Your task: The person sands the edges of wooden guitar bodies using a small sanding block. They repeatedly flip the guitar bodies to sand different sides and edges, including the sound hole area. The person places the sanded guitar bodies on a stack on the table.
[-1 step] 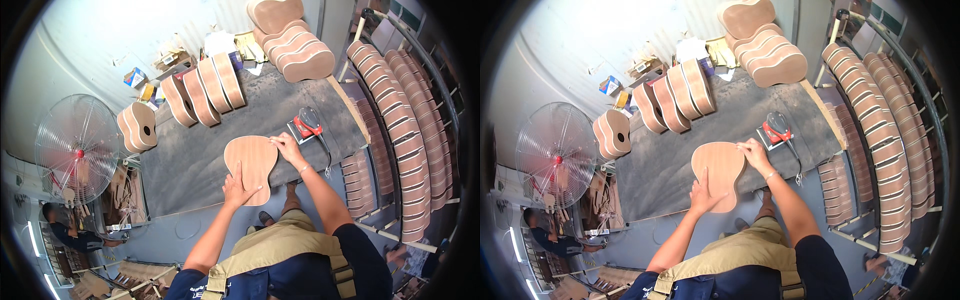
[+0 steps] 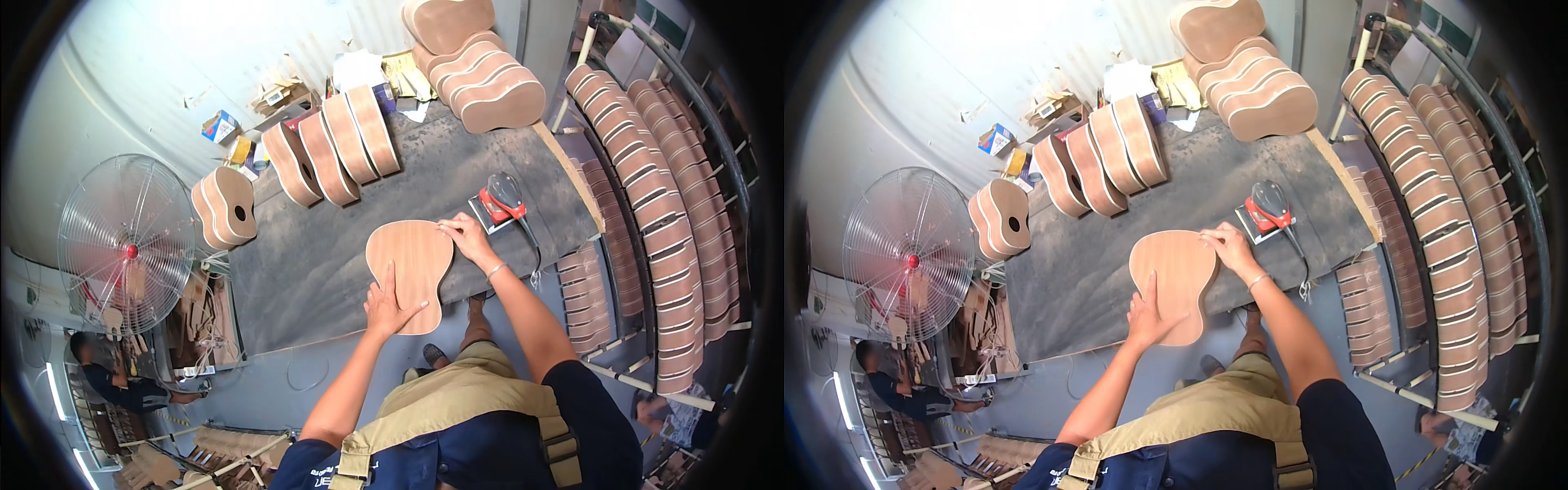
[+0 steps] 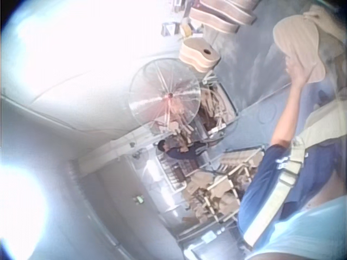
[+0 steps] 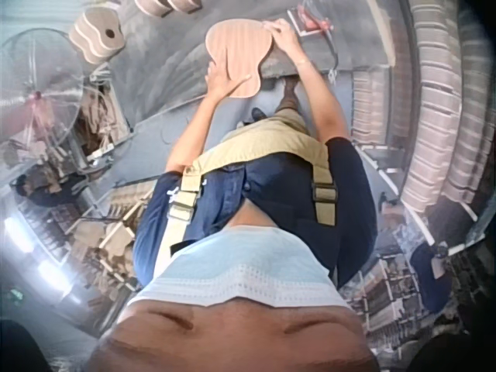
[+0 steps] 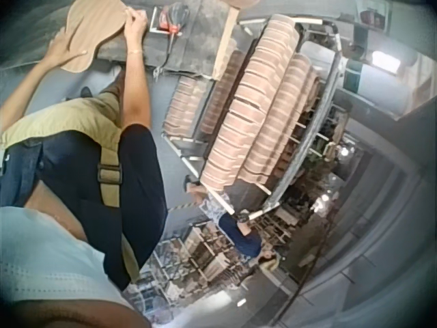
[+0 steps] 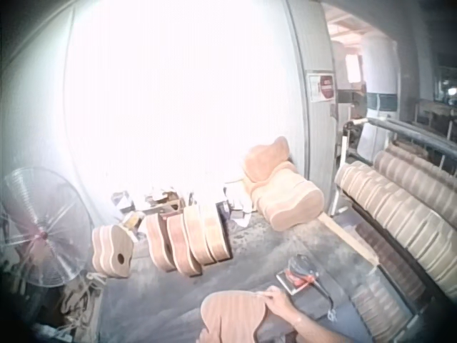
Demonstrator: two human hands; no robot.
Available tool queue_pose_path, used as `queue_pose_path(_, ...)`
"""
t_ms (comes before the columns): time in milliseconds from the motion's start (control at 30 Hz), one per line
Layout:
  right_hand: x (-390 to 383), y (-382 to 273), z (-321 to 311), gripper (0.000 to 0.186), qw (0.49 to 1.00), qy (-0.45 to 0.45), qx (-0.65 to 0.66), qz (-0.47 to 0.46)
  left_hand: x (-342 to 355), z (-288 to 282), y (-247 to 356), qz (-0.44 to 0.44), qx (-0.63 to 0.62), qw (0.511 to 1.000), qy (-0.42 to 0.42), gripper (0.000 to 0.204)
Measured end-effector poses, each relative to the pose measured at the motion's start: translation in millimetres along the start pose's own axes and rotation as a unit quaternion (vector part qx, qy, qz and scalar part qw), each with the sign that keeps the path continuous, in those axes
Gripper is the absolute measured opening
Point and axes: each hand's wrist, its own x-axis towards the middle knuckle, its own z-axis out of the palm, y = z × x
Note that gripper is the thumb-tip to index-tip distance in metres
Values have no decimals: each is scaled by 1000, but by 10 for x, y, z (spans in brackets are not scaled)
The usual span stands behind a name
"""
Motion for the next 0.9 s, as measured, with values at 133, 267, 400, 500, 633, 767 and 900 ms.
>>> queue_pose_path(133,-241,-79,134,20,997,61,-1,53,61,49,-133,4,-13,1000,-20,128)
queue_pose_path(267,-809,-203,292,20,987,112,39,112,67,115,-165,1,4,1000,-21,122)
queue_pose_path(400,-1211,-413,448,18,989,91,56,98,86,130,-182,0,2,1000,-26,120)
queue_pose_path(500,-1422,-460,481,19,994,12,83,71,92,140,-154,0,1,1000,-25,119)
queue_pose_path(633,-1678,-560,369,16,997,-41,48,47,65,118,-164,-4,-9,1000,-19,118)
queue_pose_path(767,-2122,-673,402,15,995,-87,38,6,69,143,-174,-3,-10,1000,-5,119)
queue_pose_path(900,-2483,-763,515,15,980,-174,94,26,32,103,-160,37,-24,998,34,119)
